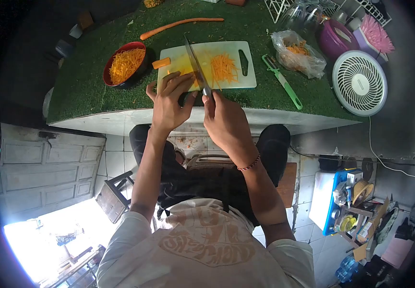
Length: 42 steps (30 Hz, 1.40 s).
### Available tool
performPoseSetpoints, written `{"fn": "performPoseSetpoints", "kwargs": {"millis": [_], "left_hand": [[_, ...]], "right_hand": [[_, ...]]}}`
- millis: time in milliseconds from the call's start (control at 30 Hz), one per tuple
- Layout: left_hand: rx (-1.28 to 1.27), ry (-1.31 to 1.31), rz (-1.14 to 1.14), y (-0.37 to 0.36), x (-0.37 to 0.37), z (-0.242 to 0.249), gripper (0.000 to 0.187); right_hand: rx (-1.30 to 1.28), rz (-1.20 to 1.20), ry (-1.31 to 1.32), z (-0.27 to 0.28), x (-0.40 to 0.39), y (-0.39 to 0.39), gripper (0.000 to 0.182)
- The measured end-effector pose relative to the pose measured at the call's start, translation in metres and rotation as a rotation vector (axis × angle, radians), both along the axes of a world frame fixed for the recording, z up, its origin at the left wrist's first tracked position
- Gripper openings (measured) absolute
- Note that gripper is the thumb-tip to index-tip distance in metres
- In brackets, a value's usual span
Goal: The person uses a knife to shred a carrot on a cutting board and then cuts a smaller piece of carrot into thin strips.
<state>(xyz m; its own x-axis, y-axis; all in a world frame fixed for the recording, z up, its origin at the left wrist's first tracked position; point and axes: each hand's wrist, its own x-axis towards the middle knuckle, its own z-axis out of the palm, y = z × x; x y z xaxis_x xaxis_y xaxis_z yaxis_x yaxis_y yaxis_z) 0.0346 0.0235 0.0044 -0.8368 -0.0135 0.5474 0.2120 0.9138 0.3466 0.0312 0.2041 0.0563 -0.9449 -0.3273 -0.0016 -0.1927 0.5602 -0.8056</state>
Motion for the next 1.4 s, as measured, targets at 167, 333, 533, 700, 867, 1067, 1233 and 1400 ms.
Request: {"fn": "performPoseSetpoints", "kwargs": {"millis": [167,333,533,700,867,1067,1233,1400], "left_hand": [[-0.045,0.108,-0.041,-0.007,-0.004,-0.010,0.030],[-0.050,0.109,-0.046,-0.008,-0.005,-0.009,0.029],[-0.053,0.119,-0.048,-0.007,-0.004,-0.010,0.029],[-0.041,0.110,-0.039,-0.006,-0.003,-0.008,0.028],[-0.047,0.084,-0.041,-0.006,-0.002,-0.006,0.030],[-0.075,0.093,-0.028,-0.005,-0.003,-0.006,0.029],[-0.080,0.065,-0.006,-0.003,-0.003,-0.006,0.031],[-0.086,0.046,-0.001,-0.002,-0.003,-0.004,0.035]], "right_hand": [[-0.001,-0.014,0.000,0.000,0.004,-0.001,0.027],[0.027,-0.009,0.029,0.002,0.010,-0.003,0.027],[0.203,-0.006,0.169,0.015,0.022,-0.010,0.020],[0.198,-0.028,0.267,0.011,0.028,-0.017,0.018],[0.216,-0.031,0.199,0.017,0.027,-0.015,0.018],[0.236,-0.011,0.160,0.020,0.024,-0.012,0.018],[0.212,-0.045,0.151,0.018,0.027,-0.015,0.018],[0.194,-0.052,0.153,0.015,0.029,-0.017,0.018]]}}
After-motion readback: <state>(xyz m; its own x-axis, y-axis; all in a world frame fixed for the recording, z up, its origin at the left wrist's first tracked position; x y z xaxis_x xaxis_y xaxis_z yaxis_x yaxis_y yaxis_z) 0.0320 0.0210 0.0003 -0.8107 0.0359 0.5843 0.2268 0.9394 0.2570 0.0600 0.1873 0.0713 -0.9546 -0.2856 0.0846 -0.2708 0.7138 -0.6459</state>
